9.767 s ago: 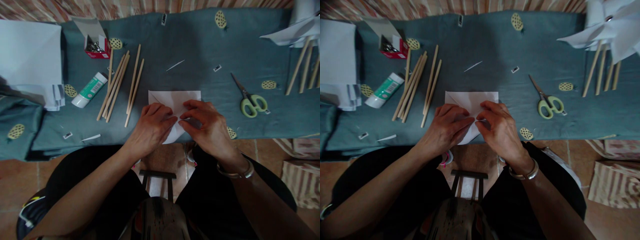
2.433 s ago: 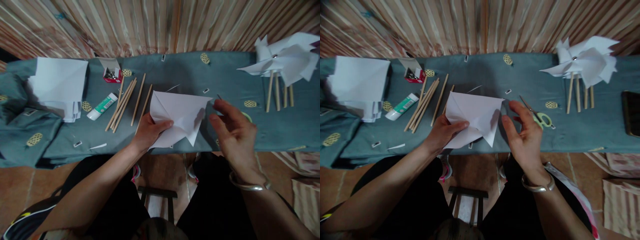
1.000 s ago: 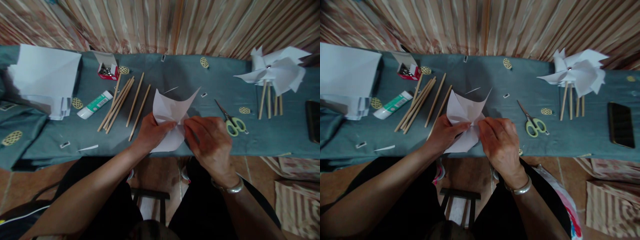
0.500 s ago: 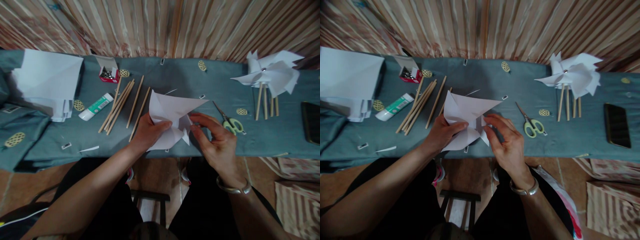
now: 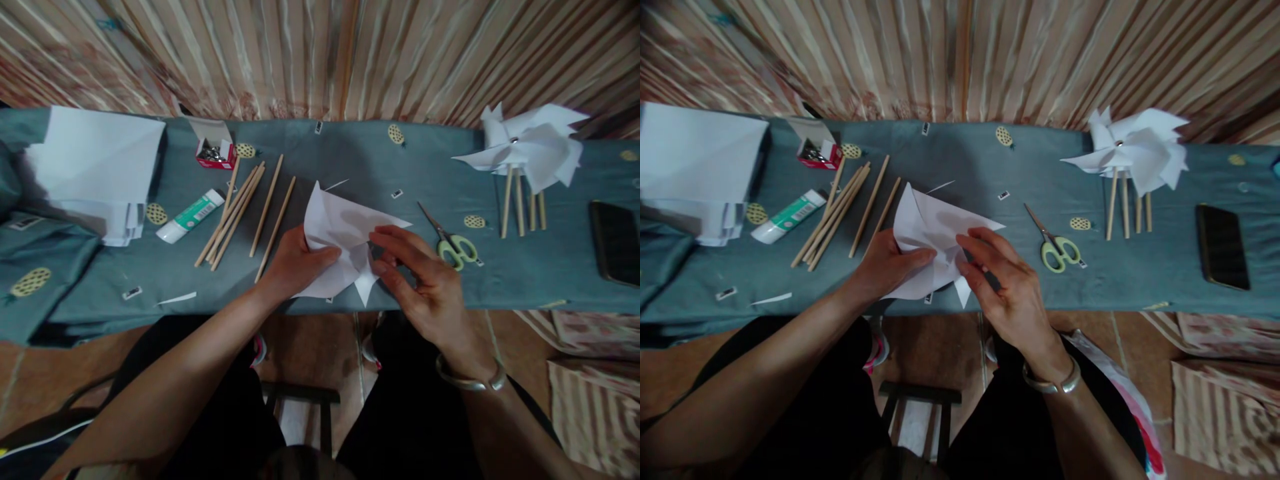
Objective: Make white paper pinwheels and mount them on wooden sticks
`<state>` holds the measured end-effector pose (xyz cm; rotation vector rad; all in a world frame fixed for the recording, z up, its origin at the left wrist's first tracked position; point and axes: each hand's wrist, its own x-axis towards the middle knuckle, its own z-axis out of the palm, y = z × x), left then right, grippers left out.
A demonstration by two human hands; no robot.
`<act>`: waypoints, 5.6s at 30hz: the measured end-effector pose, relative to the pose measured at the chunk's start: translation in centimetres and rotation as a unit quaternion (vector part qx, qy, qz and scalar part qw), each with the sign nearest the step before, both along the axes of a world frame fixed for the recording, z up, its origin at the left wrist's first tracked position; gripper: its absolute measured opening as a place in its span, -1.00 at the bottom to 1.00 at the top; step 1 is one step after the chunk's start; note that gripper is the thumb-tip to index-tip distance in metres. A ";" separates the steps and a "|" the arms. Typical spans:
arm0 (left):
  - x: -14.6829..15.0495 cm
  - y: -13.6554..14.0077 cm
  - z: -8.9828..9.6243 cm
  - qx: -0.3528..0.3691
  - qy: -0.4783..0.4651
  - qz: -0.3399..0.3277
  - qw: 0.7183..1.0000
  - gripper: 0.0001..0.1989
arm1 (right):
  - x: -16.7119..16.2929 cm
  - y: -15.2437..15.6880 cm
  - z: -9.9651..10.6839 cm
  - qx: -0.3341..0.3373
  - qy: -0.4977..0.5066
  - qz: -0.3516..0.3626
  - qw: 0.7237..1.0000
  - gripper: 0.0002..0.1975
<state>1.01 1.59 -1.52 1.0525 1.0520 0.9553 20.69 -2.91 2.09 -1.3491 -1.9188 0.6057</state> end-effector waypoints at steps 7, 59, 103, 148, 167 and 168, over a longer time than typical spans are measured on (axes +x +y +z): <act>-0.2 0.0 -0.2 0.015 -0.009 -0.021 1.000 -0.66 | 0.3 -0.4 -0.1 0.015 -0.088 0.054 0.995 -0.64; 0.6 -0.8 0.5 0.080 0.064 0.003 0.995 -0.69 | -0.6 0.0 1.2 0.039 -0.057 -0.008 0.998 -0.84; 0.4 -1.3 1.2 0.081 0.085 -0.015 0.993 -0.69 | -1.1 0.0 0.3 0.085 -0.083 0.000 0.993 -0.90; 1.2 -0.9 0.8 -0.026 -0.056 0.055 0.997 -0.71 | -1.7 0.8 -0.9 -0.252 0.262 -0.079 0.928 -0.67; 1.0 -1.0 0.2 -0.023 -0.001 0.058 0.998 -0.65 | -3.3 0.8 -2.0 -0.164 0.229 -0.167 0.945 -0.76; 1.0 -1.0 0.1 -0.027 0.001 0.057 0.998 -0.66 | -3.2 0.8 -2.1 -0.164 0.222 -0.173 0.945 -0.76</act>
